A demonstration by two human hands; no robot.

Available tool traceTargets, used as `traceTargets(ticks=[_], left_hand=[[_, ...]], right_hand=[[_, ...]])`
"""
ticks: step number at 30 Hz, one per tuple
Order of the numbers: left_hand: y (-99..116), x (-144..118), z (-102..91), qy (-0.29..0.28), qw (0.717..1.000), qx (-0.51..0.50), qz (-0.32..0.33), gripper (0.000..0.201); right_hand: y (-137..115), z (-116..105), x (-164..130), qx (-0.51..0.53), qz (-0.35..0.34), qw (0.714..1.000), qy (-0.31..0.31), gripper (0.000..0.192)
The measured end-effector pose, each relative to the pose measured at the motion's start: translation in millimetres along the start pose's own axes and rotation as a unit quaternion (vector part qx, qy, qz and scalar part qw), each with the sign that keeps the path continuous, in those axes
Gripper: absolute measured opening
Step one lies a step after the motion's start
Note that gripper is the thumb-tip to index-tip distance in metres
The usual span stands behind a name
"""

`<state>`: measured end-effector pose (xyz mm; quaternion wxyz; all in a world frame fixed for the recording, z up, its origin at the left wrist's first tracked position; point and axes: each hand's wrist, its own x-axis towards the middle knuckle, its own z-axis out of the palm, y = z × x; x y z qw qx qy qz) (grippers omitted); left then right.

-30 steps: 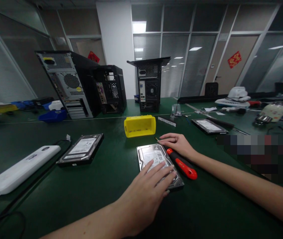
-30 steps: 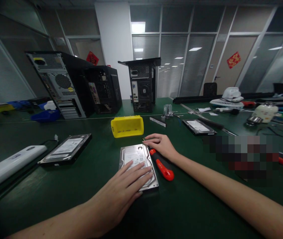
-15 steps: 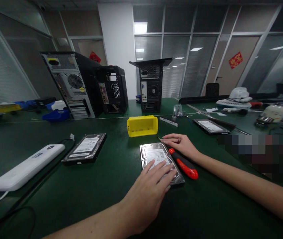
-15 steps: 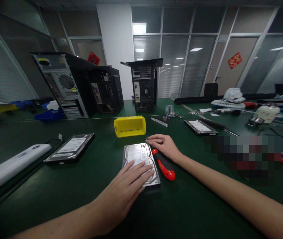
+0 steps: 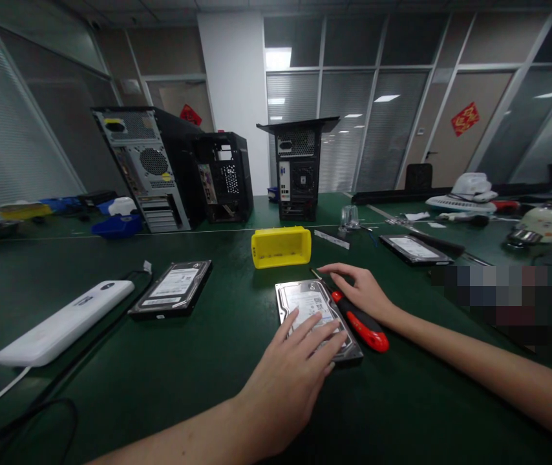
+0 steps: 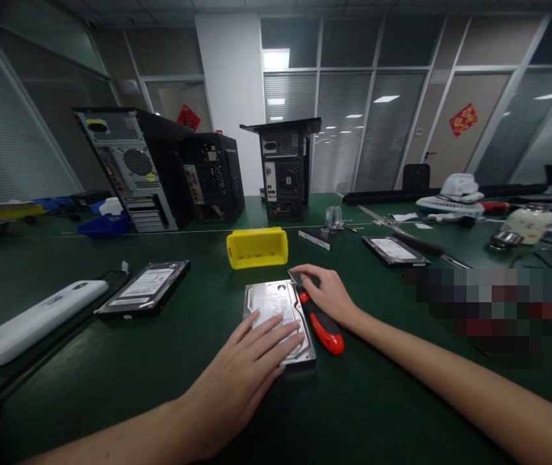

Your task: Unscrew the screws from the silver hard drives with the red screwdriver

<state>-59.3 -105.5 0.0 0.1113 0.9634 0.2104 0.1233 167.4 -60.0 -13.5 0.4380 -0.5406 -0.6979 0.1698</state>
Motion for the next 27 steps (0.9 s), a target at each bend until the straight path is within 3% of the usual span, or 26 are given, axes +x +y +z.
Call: traceTargets(ticks=[27], left_hand=[[-6.1,-2.6,4.0,-0.001,1.0,0.026,0.008,0.044]], right_hand=[[13.8,5.1,9.7,-0.137,-0.064,0.988,0.016,0.015]])
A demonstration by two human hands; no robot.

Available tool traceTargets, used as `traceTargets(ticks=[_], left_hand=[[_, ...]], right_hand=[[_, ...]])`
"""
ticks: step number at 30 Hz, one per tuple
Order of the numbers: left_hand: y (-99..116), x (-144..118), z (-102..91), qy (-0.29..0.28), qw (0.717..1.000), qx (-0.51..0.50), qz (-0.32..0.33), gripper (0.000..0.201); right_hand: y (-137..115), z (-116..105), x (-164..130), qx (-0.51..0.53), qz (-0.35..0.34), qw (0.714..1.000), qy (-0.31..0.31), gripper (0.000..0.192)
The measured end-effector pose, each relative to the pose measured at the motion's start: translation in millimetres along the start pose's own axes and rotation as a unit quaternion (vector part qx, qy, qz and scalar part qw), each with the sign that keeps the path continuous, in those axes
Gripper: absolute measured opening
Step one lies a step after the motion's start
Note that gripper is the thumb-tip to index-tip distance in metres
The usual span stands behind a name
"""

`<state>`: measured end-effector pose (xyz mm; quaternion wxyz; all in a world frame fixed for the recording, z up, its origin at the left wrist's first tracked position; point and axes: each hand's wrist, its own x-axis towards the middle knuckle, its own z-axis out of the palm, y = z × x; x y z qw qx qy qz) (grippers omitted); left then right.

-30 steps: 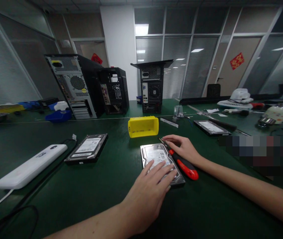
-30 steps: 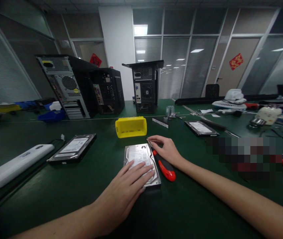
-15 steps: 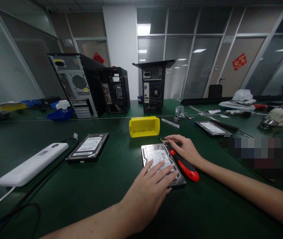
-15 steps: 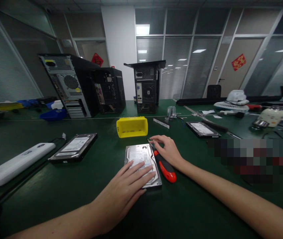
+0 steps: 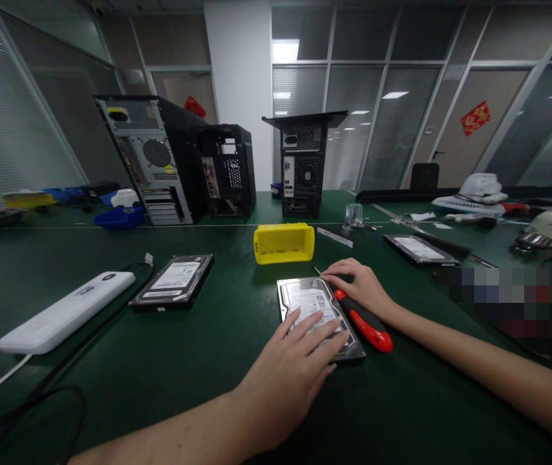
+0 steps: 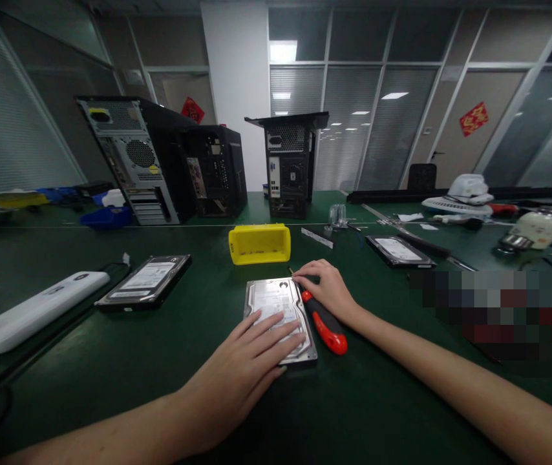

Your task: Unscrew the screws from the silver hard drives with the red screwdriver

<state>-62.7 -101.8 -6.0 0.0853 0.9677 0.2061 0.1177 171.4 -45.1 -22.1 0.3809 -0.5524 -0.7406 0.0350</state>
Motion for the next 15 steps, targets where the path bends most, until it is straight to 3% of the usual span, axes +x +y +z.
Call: traceTargets(ticks=[15], left_hand=[[0.3,1.9,0.9,-0.007,1.0,0.006,-0.002,0.043]], right_hand=[[2.1,0.1,-0.8,0.015,0.008,1.0,0.002,0.019]])
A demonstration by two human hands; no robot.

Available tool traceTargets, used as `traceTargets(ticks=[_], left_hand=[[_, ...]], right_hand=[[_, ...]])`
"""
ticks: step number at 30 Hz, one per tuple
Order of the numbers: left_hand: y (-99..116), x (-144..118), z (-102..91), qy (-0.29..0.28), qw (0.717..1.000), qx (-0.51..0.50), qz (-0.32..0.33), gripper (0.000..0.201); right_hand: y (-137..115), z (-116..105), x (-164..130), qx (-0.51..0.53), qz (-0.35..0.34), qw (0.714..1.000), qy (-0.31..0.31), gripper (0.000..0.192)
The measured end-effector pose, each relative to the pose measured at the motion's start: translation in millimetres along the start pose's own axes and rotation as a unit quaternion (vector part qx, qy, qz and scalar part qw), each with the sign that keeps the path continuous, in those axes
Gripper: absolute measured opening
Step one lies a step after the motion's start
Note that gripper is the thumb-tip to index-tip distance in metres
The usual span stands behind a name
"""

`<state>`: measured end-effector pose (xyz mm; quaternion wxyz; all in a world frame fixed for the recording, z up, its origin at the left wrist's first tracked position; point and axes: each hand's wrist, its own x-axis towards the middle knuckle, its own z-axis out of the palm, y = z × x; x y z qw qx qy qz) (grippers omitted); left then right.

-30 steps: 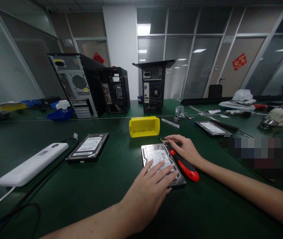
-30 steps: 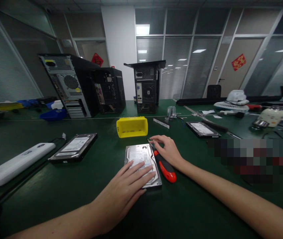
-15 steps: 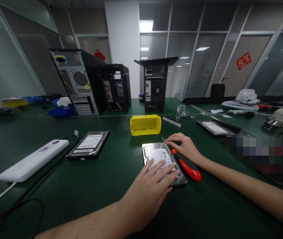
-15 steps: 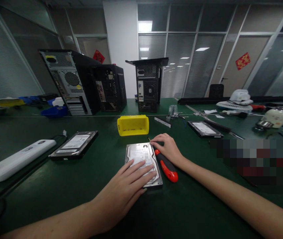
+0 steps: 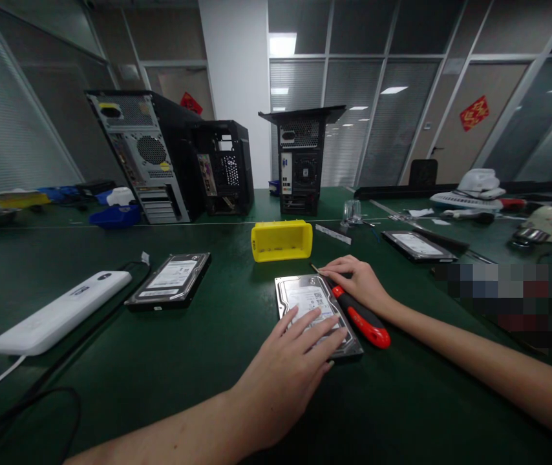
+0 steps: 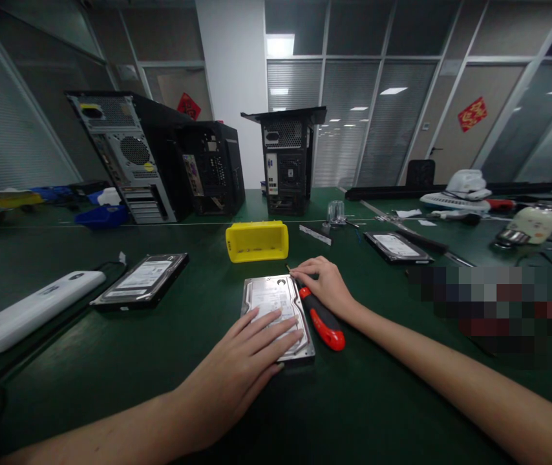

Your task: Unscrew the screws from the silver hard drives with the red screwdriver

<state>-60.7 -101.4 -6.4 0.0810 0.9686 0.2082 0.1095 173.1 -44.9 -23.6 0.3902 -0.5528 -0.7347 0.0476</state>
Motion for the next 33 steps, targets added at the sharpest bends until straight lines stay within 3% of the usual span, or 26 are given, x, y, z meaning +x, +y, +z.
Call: traceTargets(ticks=[33], left_hand=[[-1.4,-1.2,3.9,0.018,0.999,-0.025,0.008,0.045]], right_hand=[[0.0,-2.7,-4.2,-0.007,0.001,1.0,-0.008,0.025]])
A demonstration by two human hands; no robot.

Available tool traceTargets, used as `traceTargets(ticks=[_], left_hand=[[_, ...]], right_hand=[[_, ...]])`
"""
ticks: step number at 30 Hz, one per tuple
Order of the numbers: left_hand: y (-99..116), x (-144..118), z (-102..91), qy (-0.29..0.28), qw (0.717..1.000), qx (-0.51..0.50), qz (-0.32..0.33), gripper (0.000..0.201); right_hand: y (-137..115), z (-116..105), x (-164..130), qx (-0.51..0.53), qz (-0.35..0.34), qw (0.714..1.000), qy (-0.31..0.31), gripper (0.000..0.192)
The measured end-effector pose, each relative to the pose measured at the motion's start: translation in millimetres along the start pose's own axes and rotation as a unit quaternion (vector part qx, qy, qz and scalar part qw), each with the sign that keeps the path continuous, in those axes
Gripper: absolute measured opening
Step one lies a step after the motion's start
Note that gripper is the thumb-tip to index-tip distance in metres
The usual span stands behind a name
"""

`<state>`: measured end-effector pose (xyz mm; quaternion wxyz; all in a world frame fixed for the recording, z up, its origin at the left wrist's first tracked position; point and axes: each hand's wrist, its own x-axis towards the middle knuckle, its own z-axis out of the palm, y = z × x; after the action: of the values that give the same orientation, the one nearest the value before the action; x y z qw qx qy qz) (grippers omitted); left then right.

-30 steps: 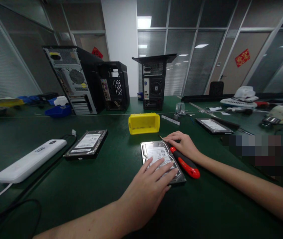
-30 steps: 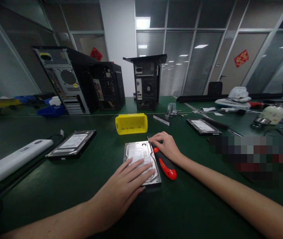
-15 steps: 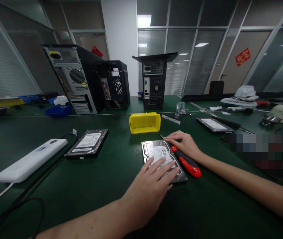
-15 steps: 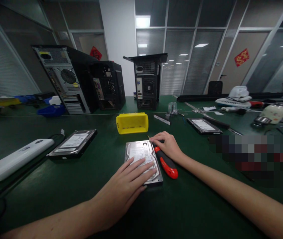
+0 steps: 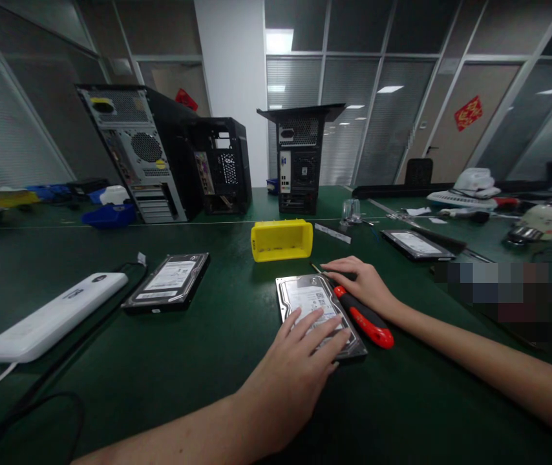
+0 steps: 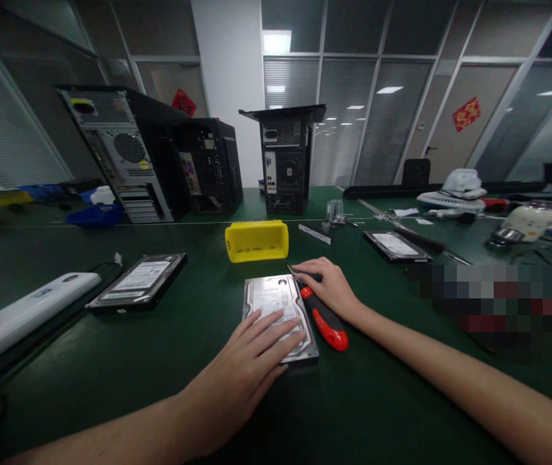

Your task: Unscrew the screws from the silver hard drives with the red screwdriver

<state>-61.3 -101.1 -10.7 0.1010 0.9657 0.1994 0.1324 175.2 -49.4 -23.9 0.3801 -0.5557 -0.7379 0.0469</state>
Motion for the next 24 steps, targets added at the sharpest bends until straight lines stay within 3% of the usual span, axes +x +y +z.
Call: traceTargets(ticks=[24], left_hand=[[2.8,-1.7,-2.6,-0.006,1.0,0.005,-0.003,0.046]], right_hand=[[-1.3,-1.2,-2.0,-0.02,-0.036,0.999,-0.012,0.038]])
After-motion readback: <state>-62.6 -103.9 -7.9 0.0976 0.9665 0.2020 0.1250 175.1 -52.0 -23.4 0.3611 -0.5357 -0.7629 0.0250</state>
